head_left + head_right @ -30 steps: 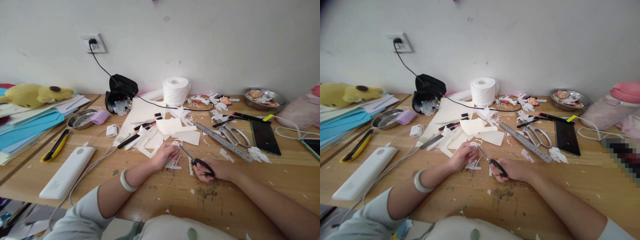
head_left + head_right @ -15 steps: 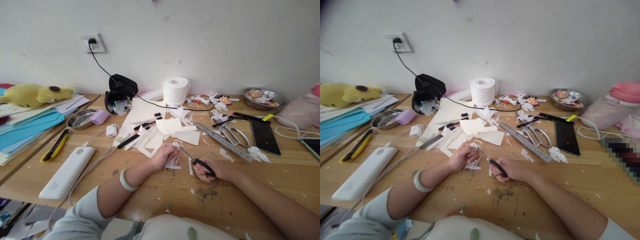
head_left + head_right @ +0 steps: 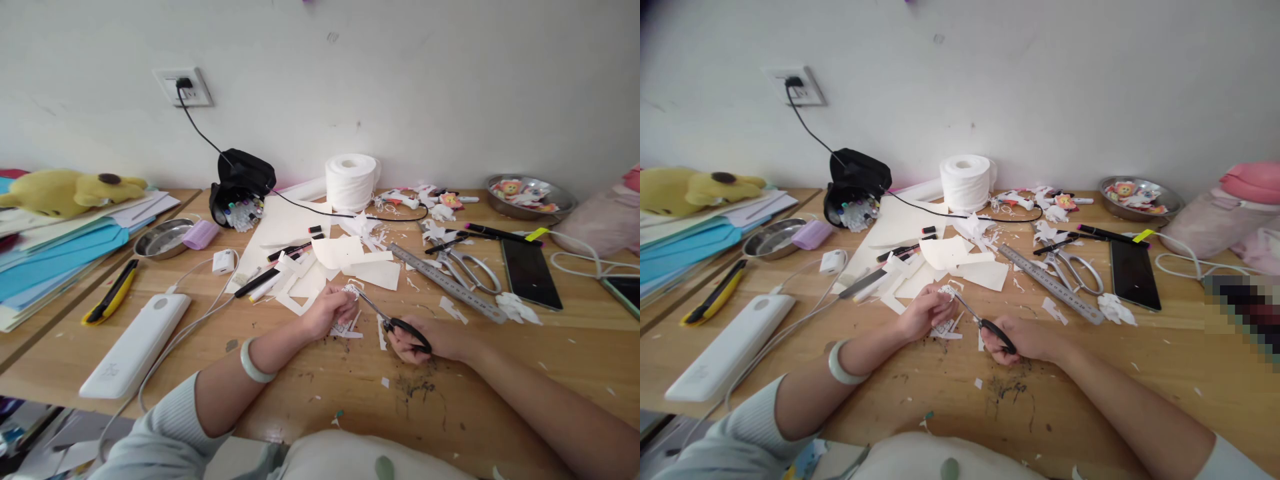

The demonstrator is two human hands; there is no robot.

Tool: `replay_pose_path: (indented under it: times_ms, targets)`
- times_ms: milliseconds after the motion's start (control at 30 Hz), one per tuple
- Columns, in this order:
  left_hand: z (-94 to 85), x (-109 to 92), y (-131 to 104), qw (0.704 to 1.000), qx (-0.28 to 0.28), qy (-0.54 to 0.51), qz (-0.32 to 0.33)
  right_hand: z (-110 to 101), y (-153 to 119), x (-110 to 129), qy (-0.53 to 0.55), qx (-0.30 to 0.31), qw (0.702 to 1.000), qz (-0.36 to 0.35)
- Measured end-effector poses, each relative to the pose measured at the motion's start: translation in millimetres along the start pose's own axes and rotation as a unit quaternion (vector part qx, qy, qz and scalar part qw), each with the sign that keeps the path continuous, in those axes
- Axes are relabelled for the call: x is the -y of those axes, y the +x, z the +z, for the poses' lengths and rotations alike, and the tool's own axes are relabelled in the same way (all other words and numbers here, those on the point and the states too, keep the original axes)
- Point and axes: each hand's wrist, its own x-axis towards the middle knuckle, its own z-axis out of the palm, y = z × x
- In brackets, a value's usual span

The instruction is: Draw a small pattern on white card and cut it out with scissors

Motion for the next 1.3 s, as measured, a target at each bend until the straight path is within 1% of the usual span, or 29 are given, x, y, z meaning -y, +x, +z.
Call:
replay_pose_path:
  times_ms: [67,300,500,700,900,1000,1167,1300]
  targets:
    - [1.1,-0.4,0.2,1.000,-0.007,-0.006,0.006,-0.5,0.7,-2.3,0.015,0.004,1.000,-0.009]
    - [0.2,0.2,0.9,0.999,-0.031,-0.018,0.001,-1.7,1.0,-5.1,0.028,-0.002,1.000,0.000]
    - [0.0,-0.7,0.8,1.000,-0.015,-0.011,-0.002,-1.2,-0.2,-5.7,0.022,-0.007,1.000,-0.012]
    - [0.7,-1.0,0.3,1.000,-0.004,-0.009,-0.005,-0.7,0.0,-5.4,0.017,-0.006,1.000,0.014]
    - [-0.5,0.6,0.7,1.000,-0.001,-0.022,0.001,0.6,-0.5,2.1,0.001,0.002,1.000,0.018]
    - [-0.3,0.4,0.8,1.000,-0.003,-0.027,-0.002,0.1,-0.7,0.9,-0.009,0.006,1.000,0.018]
    - [-0.7,1.0,0.8,1.000,-0.005,-0.028,-0.002,0.7,-1.7,0.4,-0.004,-0.006,0.999,0.031]
    - [-0.9,1.2,0.9,1.000,-0.005,-0.022,-0.001,1.3,-1.3,1.3,0.003,-0.007,1.000,0.024]
